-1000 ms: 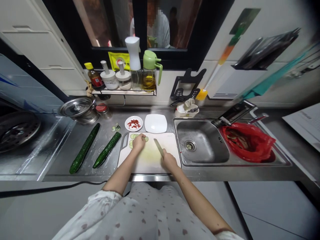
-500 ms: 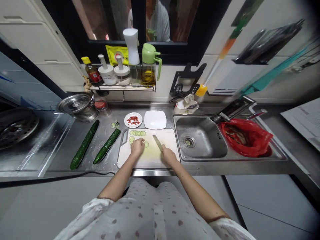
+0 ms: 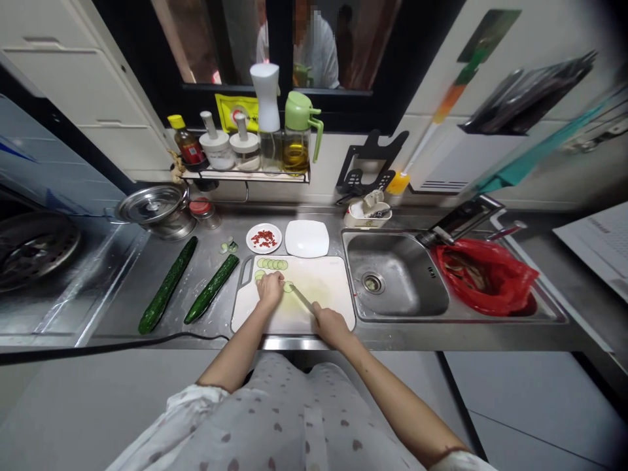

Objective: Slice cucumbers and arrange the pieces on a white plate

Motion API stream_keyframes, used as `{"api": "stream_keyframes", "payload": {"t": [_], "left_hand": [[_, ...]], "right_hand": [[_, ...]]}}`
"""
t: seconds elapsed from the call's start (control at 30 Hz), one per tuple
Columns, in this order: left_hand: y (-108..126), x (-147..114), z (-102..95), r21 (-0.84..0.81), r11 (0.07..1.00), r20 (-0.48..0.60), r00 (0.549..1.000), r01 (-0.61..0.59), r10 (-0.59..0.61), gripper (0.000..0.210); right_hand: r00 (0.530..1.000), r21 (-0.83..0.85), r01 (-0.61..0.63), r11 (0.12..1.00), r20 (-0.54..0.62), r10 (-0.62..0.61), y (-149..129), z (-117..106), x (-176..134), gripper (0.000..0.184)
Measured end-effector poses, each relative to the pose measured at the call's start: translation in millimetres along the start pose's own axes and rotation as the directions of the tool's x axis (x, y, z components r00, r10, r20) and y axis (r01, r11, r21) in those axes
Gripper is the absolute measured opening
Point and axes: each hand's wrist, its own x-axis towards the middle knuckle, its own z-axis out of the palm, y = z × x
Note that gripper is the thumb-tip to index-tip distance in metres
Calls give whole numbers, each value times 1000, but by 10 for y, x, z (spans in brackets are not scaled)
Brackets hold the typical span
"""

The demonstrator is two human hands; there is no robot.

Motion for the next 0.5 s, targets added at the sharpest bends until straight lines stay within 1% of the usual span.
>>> {"api": "stream_keyframes", "payload": {"t": [0.3,0.5], "left_hand": [[-13,14,20,10,1000,0,1000,14,-14,19],[11,20,-22,20,999,24,999,28,-29,17]], "right_hand": [[999,-15,26,1000,-19,-27,-20,48,21,30],[1000,-2,16,1000,27,-16,-72,-2,10,35]]}}
